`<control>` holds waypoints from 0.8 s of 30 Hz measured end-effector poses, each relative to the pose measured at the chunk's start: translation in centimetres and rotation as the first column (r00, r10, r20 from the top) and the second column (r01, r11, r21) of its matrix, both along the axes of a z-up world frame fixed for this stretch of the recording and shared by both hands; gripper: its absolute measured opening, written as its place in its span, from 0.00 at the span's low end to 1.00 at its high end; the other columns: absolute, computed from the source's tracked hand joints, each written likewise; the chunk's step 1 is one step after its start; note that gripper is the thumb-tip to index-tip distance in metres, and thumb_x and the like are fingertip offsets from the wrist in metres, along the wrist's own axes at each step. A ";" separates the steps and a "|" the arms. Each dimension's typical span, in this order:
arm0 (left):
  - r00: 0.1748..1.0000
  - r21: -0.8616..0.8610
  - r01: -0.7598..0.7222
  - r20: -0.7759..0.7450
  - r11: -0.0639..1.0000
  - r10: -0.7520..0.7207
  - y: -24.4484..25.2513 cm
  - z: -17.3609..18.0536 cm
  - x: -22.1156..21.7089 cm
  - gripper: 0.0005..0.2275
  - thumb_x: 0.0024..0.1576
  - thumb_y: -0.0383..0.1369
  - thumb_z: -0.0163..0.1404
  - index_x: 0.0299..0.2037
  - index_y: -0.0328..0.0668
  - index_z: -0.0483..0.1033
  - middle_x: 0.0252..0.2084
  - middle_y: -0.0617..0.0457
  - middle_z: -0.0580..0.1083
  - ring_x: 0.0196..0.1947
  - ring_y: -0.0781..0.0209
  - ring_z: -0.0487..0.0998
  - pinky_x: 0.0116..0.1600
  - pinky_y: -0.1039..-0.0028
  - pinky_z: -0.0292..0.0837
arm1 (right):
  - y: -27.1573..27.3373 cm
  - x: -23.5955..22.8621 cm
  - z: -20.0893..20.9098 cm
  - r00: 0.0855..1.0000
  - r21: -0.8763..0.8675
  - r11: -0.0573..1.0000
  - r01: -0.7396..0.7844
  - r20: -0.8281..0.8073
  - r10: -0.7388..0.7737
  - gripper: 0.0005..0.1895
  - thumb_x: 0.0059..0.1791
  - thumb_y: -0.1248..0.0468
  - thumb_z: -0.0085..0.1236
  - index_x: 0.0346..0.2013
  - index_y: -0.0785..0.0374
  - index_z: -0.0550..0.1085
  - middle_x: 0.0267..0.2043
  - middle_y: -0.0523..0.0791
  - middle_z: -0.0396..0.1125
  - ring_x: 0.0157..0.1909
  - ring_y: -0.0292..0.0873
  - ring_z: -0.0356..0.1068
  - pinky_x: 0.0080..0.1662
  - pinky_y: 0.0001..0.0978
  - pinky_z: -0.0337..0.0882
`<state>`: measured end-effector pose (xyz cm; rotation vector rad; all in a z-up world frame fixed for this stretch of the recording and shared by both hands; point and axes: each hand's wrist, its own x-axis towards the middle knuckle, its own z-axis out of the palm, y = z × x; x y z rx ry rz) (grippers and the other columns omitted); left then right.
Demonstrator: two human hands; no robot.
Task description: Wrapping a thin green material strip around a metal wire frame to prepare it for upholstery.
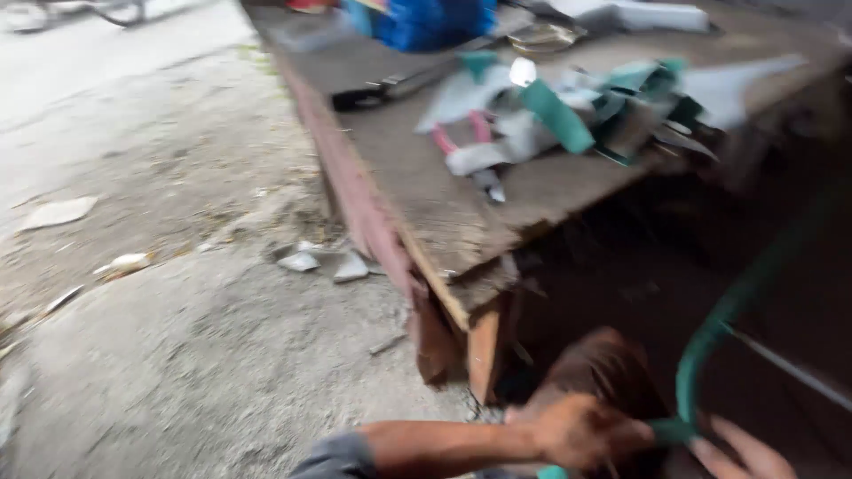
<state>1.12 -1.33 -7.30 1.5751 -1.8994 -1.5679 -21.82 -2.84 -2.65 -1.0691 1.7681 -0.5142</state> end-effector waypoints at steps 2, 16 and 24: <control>0.952 0.297 -0.090 -0.256 0.950 0.171 2.7 -18.1 1.5 0.15 0.63 0.58 0.48 0.56 0.77 0.76 0.19 0.68 0.54 0.12 0.78 0.54 0.17 0.78 0.45 | 3.0 -0.9 1.1 0.985 -0.024 0.998 0.064 0.163 -0.059 0.26 0.54 0.68 0.59 0.69 0.57 0.76 0.41 0.55 0.76 0.33 0.49 0.67 0.35 0.39 0.63; 0.846 -0.532 0.218 -0.316 0.819 -0.430 -3.0 -12.3 -14.2 0.18 0.70 0.50 0.42 0.38 0.43 0.68 0.36 0.47 0.70 0.40 0.46 0.75 0.48 0.59 0.72 | 4.7 -1.1 2.4 0.869 -0.029 0.999 0.041 0.494 -0.021 0.30 0.51 0.73 0.52 0.70 0.69 0.61 0.27 0.58 0.71 0.15 0.46 0.68 0.16 0.34 0.65; 0.749 -0.831 0.191 -0.221 0.522 -0.625 -10.8 -14.8 -15.9 0.23 0.66 0.46 0.46 0.65 0.40 0.71 0.58 0.44 0.78 0.56 0.44 0.83 0.58 0.53 0.76 | 0.6 -2.7 4.5 0.713 0.072 0.817 -0.572 -0.448 0.539 0.16 0.49 0.52 0.56 0.51 0.41 0.81 0.55 0.32 0.82 0.60 0.38 0.80 0.60 0.34 0.74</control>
